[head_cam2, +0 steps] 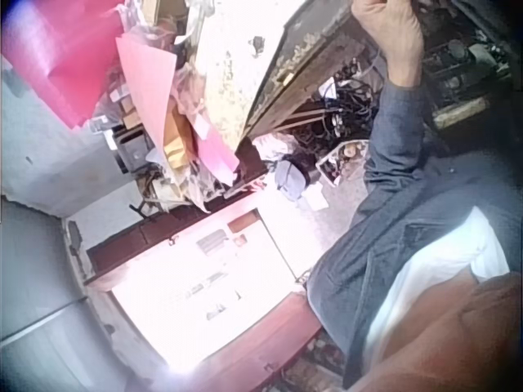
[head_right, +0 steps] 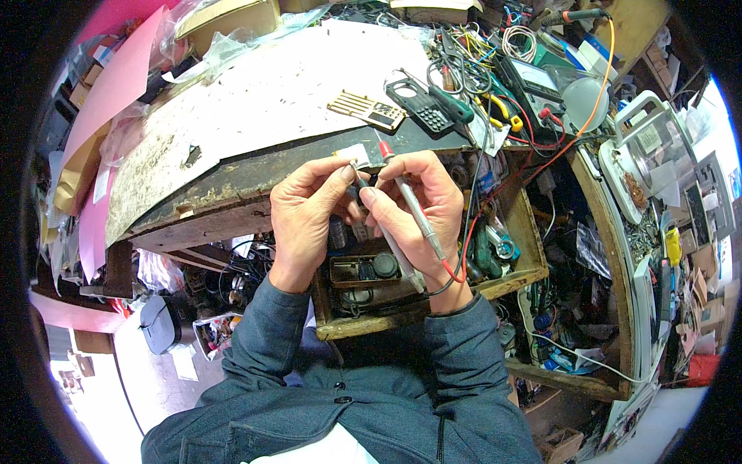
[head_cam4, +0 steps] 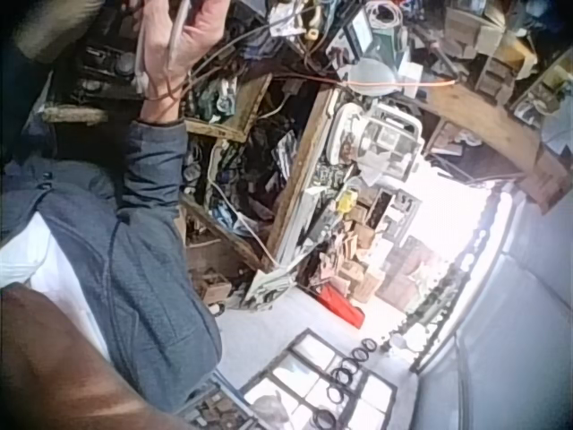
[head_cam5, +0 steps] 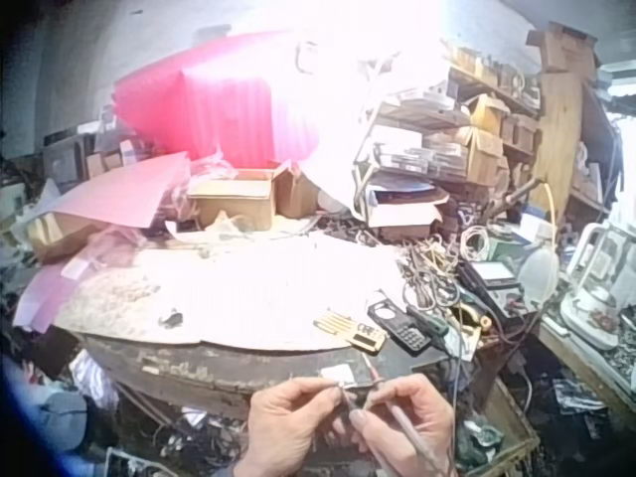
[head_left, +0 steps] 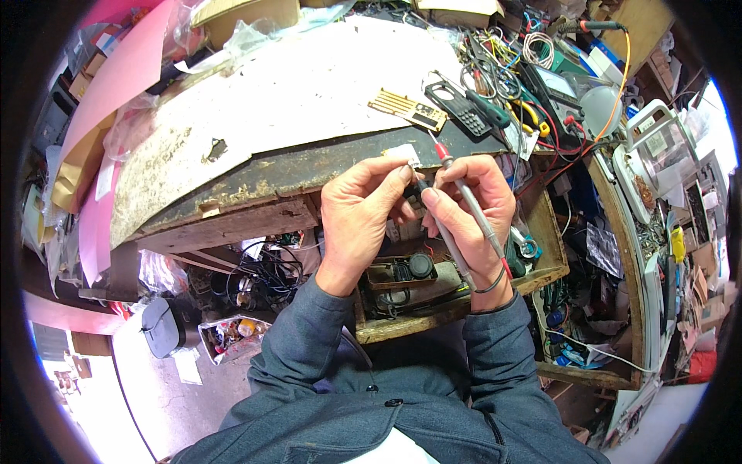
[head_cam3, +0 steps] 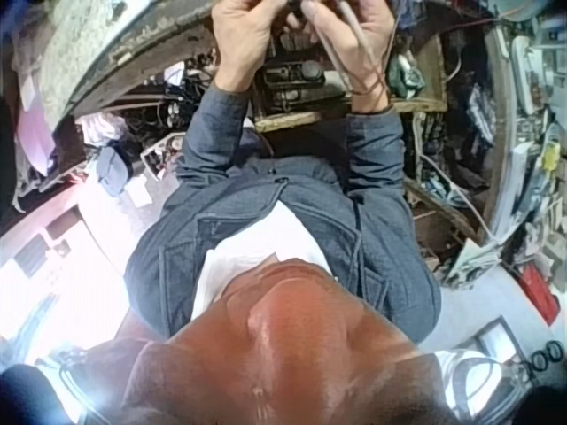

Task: The person disassembles a small electronic device, removes a battery, and uses multimeter probes to test the battery terminals. The device is held and manipulated throughout, with wires and components handled by hand.

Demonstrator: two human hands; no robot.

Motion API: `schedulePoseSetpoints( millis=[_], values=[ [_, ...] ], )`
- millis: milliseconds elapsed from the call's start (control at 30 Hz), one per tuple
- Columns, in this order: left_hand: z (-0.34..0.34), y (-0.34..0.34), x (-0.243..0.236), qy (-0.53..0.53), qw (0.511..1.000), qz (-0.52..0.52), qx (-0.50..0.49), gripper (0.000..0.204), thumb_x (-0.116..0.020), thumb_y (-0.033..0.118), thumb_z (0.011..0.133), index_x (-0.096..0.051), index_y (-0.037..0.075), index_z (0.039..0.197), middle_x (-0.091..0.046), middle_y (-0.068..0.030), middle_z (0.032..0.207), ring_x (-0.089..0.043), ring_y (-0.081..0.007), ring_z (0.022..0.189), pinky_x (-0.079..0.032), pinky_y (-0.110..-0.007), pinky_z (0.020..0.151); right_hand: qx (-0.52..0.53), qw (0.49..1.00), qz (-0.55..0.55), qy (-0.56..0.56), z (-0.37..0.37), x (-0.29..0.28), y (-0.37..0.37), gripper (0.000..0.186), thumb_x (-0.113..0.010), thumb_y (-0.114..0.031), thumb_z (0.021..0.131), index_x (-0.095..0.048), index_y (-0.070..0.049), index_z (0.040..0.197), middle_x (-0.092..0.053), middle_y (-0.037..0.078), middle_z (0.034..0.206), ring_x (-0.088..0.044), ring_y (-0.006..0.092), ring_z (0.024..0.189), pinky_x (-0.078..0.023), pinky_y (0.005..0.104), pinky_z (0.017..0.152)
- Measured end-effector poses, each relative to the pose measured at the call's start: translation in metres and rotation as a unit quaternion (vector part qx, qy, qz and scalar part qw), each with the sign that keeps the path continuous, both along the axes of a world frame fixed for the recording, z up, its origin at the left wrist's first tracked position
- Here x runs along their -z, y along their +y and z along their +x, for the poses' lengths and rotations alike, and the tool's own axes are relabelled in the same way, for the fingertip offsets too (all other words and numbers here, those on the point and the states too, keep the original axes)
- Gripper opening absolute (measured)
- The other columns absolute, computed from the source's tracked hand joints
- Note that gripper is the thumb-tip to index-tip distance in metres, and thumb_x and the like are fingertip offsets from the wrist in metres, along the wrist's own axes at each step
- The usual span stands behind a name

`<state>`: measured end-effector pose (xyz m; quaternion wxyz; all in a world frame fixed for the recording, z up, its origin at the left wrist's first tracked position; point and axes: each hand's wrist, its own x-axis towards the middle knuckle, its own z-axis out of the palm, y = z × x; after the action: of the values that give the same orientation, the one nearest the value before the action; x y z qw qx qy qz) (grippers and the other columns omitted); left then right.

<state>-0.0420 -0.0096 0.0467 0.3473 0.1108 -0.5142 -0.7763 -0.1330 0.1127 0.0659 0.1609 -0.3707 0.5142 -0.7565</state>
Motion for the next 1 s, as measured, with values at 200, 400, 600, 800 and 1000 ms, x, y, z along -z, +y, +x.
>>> schedulePoseSetpoints(
  millis=[200, 400, 600, 800, 1000],
  values=[
    [-0.0019, 0.0028, 0.0018, 0.019, 0.999, -0.027, -0.019, 0.018, -0.067, 0.006, 0.098, -0.071, 0.000, 0.114, -0.074, -0.0096, 0.092, -0.065, -0.0089, 0.062, -0.053, -0.022, 0.054, -0.017, 1.000, -0.006, -0.022, 0.0009, -0.0024, 0.0006, 0.025, -0.072, 0.004, 0.087, -0.056, -0.002, 0.106, -0.065, 0.005, 0.086, -0.064, 0.0081, 0.063, -0.052, 0.0211, 0.052],
    [-0.0020, 0.0018, 0.0039, 0.021, 1.000, 0.016, 0.003, 0.022, -0.066, 0.005, 0.098, -0.069, 0.001, 0.120, -0.075, -0.0089, 0.097, -0.067, -0.0100, 0.065, -0.054, -0.023, 0.057, -0.024, 0.999, -0.017, -0.032, 0.0024, -0.0013, -0.0025, 0.024, -0.071, 0.005, 0.087, -0.056, -0.002, 0.104, -0.065, 0.006, 0.085, -0.063, 0.0077, 0.064, -0.052, 0.0211, 0.052],
    [-0.0024, 0.0016, 0.0018, 0.005, 1.000, 0.028, 0.000, 0.022, -0.067, 0.005, 0.097, -0.069, -0.001, 0.118, -0.075, -0.0105, 0.099, -0.069, -0.0115, 0.067, -0.055, -0.023, 0.057, -0.026, 0.999, -0.007, -0.029, 0.0006, -0.0018, -0.0021, 0.023, -0.071, 0.004, 0.087, -0.056, -0.001, 0.104, -0.065, 0.006, 0.084, -0.063, 0.0077, 0.063, -0.052, 0.0209, 0.052],
    [-0.0018, 0.0044, 0.0044, 0.034, 0.998, 0.040, -0.019, 0.017, -0.069, 0.004, 0.096, -0.072, -0.001, 0.111, -0.076, -0.0123, 0.098, -0.068, -0.0118, 0.066, -0.056, -0.023, 0.055, -0.027, 0.999, -0.007, -0.043, 0.0053, -0.0032, -0.0035, 0.022, -0.070, 0.003, 0.089, -0.056, -0.002, 0.105, -0.066, 0.006, 0.082, -0.064, 0.0077, 0.063, -0.052, 0.0205, 0.052],
    [-0.0042, 0.0094, 0.0050, 0.060, 0.996, 0.052, -0.037, 0.017, -0.069, 0.001, 0.095, -0.073, -0.001, 0.111, -0.075, -0.0115, 0.098, -0.069, -0.0123, 0.070, -0.059, -0.025, 0.061, -0.019, 0.999, -0.002, -0.034, 0.0043, -0.0020, -0.0029, 0.023, -0.072, 0.003, 0.087, -0.056, -0.003, 0.103, -0.065, 0.004, 0.082, -0.063, 0.0071, 0.063, -0.051, 0.0204, 0.053]
  ],
)
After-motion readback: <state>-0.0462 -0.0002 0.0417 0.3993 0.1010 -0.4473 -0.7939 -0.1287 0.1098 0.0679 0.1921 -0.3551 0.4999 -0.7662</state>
